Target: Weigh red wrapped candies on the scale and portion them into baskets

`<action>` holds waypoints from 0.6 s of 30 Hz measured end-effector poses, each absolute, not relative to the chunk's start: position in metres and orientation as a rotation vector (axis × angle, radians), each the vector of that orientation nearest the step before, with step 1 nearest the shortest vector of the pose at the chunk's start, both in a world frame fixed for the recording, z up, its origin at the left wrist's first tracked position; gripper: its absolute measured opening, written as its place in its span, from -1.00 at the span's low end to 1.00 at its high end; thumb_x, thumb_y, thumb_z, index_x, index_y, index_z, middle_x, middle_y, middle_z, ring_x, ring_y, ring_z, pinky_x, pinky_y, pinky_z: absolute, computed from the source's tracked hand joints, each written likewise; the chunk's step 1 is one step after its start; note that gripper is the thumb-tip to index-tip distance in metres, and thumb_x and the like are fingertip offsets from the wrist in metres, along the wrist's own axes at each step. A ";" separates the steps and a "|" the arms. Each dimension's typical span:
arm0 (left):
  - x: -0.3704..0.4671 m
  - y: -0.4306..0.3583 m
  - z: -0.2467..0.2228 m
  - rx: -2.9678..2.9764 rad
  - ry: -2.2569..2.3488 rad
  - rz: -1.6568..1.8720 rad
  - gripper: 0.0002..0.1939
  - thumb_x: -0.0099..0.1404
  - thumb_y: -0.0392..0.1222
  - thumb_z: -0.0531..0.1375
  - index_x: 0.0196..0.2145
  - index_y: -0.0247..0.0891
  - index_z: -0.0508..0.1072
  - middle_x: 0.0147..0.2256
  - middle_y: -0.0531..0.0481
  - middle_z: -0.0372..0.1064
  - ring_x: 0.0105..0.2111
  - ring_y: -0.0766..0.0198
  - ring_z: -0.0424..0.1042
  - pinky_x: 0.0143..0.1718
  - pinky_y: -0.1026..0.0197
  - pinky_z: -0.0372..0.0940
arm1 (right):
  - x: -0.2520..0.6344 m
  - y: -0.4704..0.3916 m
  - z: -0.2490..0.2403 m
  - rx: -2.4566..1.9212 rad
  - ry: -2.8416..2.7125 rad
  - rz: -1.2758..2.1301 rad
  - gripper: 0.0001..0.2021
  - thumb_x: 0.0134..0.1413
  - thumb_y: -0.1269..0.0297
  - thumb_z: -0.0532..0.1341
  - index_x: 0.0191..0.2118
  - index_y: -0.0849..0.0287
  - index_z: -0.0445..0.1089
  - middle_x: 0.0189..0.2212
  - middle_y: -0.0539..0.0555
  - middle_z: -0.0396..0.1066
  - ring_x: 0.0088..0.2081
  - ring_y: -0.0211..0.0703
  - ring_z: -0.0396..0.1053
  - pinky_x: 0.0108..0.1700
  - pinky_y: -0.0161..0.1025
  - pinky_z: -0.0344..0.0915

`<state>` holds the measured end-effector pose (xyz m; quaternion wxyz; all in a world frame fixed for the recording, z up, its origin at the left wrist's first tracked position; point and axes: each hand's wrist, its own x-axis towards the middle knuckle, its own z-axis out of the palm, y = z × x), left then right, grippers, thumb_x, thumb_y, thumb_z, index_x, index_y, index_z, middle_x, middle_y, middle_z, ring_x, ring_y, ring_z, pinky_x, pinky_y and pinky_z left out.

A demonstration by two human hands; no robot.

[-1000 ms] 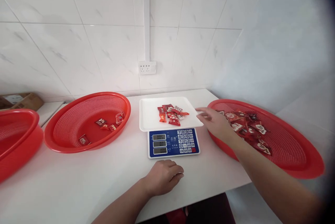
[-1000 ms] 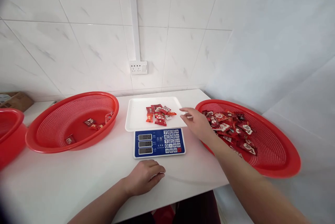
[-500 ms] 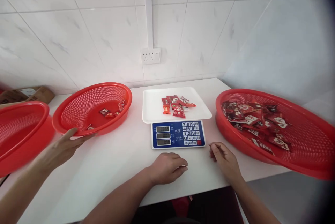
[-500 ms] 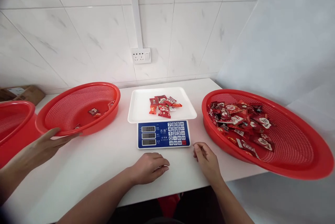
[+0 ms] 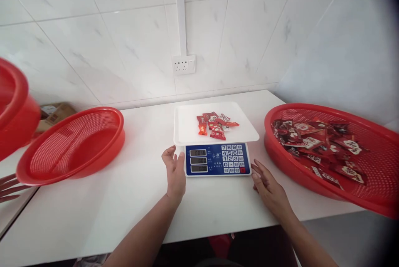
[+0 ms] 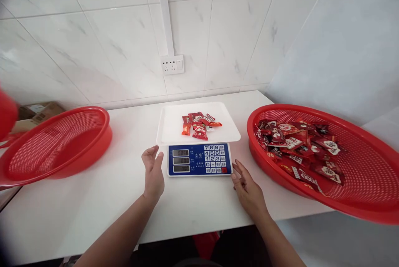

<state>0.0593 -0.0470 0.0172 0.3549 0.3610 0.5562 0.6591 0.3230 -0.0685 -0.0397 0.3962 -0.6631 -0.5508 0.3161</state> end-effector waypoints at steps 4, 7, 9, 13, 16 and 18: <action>0.067 -0.050 0.017 0.694 1.316 1.507 -0.68 0.29 0.06 0.10 -0.08 -0.06 0.12 0.14 -0.08 0.07 0.14 0.16 0.21 0.06 0.09 0.24 | 0.324 -0.068 -0.039 -1.687 -1.412 0.814 -0.36 0.11 -0.07 0.06 0.27 0.07 0.10 0.12 0.18 0.34 -0.24 -0.12 0.48 -0.25 -0.19 0.45; 0.072 -0.058 0.020 0.777 1.275 1.512 -0.61 0.26 0.03 0.15 -0.03 -0.04 0.11 0.16 -0.08 0.07 0.22 0.17 0.09 0.10 0.14 0.21 | 0.325 -0.068 -0.040 -1.682 -1.406 0.814 -0.36 0.10 -0.06 0.07 0.27 0.05 0.10 0.11 0.17 0.35 -0.26 -0.12 0.48 -0.25 -0.19 0.45; 0.075 -0.062 0.022 0.812 1.258 1.507 -0.57 0.25 0.02 0.17 0.00 -0.04 0.10 0.18 -0.07 0.07 0.27 0.17 0.01 0.14 0.14 0.16 | 0.324 -0.067 -0.041 -1.691 -1.389 0.818 -0.36 0.09 -0.07 0.08 0.26 0.05 0.11 0.13 0.17 0.33 -0.32 -0.15 0.47 -0.26 -0.18 0.45; 0.082 -0.068 0.023 0.805 1.256 1.501 -0.53 0.24 0.00 0.18 0.04 -0.03 0.09 0.20 -0.09 0.02 0.28 0.11 -0.02 0.17 0.07 0.12 | 0.323 -0.066 -0.041 -1.702 -1.330 0.815 -0.33 0.07 -0.09 0.09 0.26 0.09 0.12 0.16 0.21 0.29 -0.46 -0.23 0.42 -0.29 -0.17 0.45; 0.074 -0.069 0.022 0.837 1.362 1.657 -0.58 0.25 -0.04 0.15 0.03 -0.05 0.12 0.18 -0.10 0.04 0.27 0.11 -0.01 0.23 0.00 0.01 | 0.322 -0.065 -0.043 -1.680 -1.304 0.819 -0.32 0.07 -0.10 0.08 0.26 0.11 0.11 0.16 0.23 0.28 -0.46 -0.24 0.40 -0.30 -0.19 0.45; 0.054 -0.067 0.027 1.007 1.457 1.837 -0.61 0.27 -0.05 0.13 0.02 -0.06 0.13 0.15 -0.11 0.07 0.25 0.12 0.03 0.25 -0.03 -0.02 | 0.323 -0.064 -0.045 -1.671 -1.305 0.828 -0.32 0.07 -0.10 0.08 0.27 0.10 0.10 0.16 0.22 0.28 -0.46 -0.25 0.40 -0.30 -0.19 0.44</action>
